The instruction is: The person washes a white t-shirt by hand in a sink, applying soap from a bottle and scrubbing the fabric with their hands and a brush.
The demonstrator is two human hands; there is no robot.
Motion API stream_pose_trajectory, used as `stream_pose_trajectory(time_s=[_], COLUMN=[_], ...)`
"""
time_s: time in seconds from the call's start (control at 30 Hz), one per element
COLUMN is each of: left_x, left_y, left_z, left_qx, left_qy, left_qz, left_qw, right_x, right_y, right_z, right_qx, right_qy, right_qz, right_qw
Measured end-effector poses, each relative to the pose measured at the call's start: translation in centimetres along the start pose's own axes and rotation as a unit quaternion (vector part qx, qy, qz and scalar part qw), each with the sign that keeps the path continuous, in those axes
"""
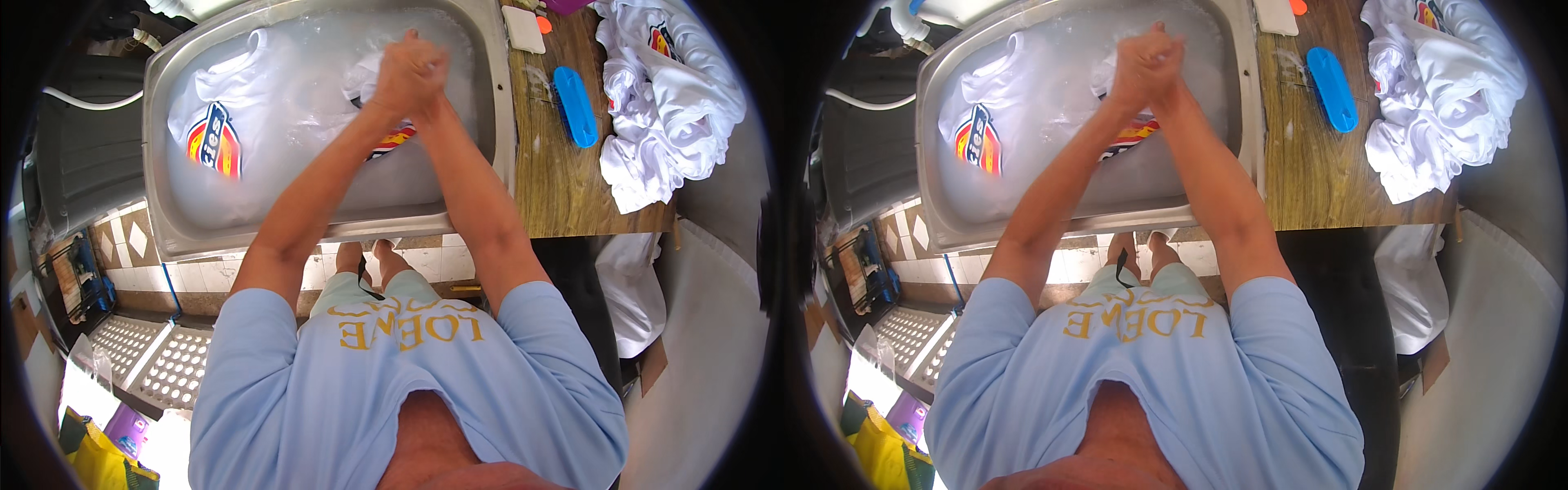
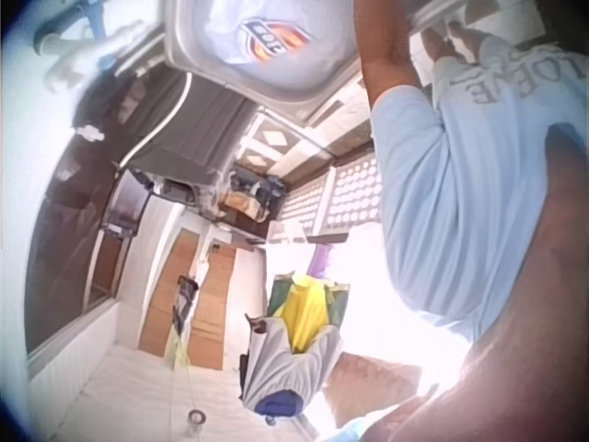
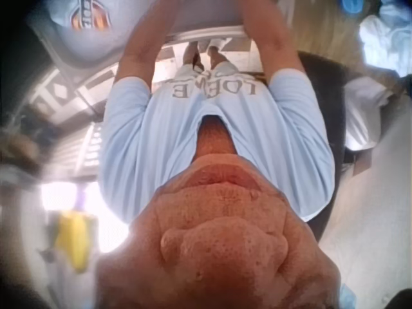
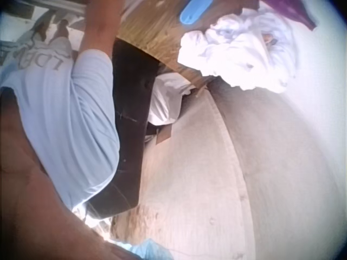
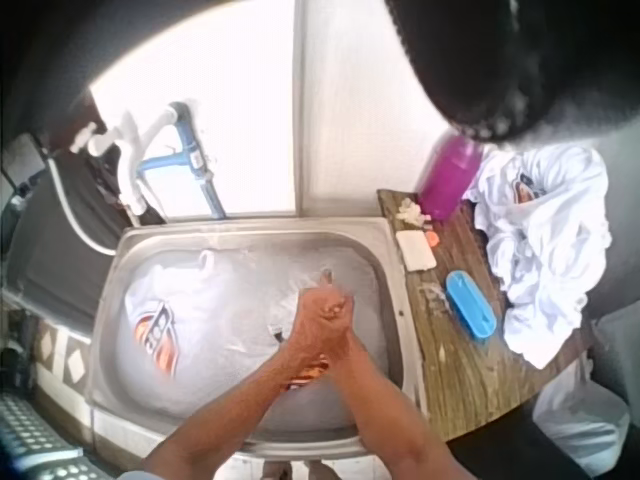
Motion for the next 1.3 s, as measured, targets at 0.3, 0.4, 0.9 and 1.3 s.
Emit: stream_pose_trajectory(time_s=[0.3, 0.4, 0.9, 1.3], left_x=[0.8, 1.4, 7.1, -3.7], left_y=[1.0, 1.1, 8.9, -0.7], left_z=[0.4, 0.1, -4.3, -0.4], left_qx=[-0.006, -0.013, 0.092, 0.093], left_qy=[0.041, 0.029, 0.277, 0.000], left_qz=[-0.046, -0.019, 0.019, 0.131], left_qw=[0.998, 0.999, 0.956, 0.987], right_x=[-0.6, -0.4, 1.7, 0.4], right_y=[-4.7, -2.7, -2.5, -2.3], right_z=[-1.1, -1.6, 1.1, -0.7], right_qx=[-0.123, -0.030, -0.405, -0.075], right_qy=[0.021, 0.043, 0.012, 0.048], right_qz=[-0.051, -0.023, -0.185, -0.079], right_qw=[0.991, 0.998, 0.895, 0.993])
Point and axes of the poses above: each hand's wrist, its own z-axis towards the middle knuckle, its own y-axis out of the back of the hand, x = y × z, the point moved 2 cm from there along z, towards the middle knuckle, and after that the axes turned 10 degrees about x, right-handed, at the moved point
